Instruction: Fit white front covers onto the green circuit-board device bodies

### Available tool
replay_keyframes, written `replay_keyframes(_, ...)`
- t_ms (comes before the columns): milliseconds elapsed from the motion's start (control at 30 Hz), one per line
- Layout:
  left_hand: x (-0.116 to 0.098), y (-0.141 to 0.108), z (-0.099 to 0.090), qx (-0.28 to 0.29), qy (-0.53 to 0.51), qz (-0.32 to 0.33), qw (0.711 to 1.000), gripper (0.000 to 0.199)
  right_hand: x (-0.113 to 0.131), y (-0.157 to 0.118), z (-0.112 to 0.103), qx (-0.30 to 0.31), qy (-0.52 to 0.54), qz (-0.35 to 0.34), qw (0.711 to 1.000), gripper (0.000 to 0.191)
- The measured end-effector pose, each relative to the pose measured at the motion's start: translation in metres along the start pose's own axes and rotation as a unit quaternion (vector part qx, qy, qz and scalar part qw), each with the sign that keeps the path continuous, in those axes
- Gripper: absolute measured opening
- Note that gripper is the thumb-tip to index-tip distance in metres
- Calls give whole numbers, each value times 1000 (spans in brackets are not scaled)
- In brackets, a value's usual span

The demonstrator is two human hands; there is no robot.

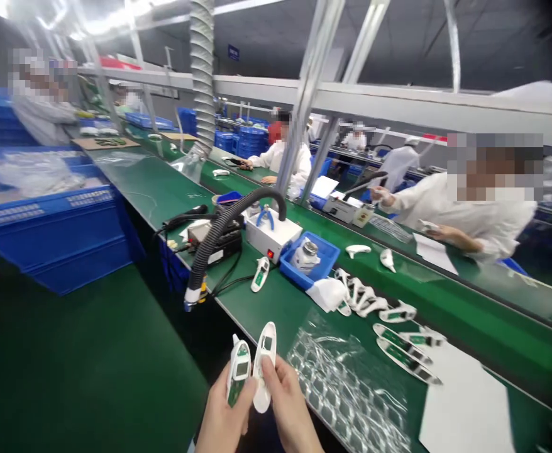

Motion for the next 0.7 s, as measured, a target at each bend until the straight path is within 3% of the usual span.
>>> replay_keyframes(133, 18, 23, -71, -134, -190, -30, 972, 53, -28, 46, 57, 84, 43, 76, 993, 54)
replay_keyframes(233, 23, 42, -124, -214, -245, -30, 945, 50, -53, 79, 110, 124, 57, 150, 979, 58)
replay_keyframes(333, 22, 57, -151, -266, -274, -28, 924, 43, -73, 92, 144, 138, 49, 186, 971, 61)
replay_keyframes(400, 21, 65, -149, -268, -281, -29, 921, 40, -79, 93, 146, 131, 48, 188, 972, 62)
replay_keyframes(600, 21, 79, -103, -188, -270, -37, 944, 50, -72, 92, 108, 70, 40, 124, 989, 59)
replay_keyframes(700, 20, 80, -104, -198, -272, -30, 941, 50, -72, 95, 113, 69, 41, 121, 989, 56)
Point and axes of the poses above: each hand's wrist, its own y-axis towards the middle knuckle, its own z-axis out of the palm, x = y × z, the point moved 3 cm from there along y, towards the middle knuckle
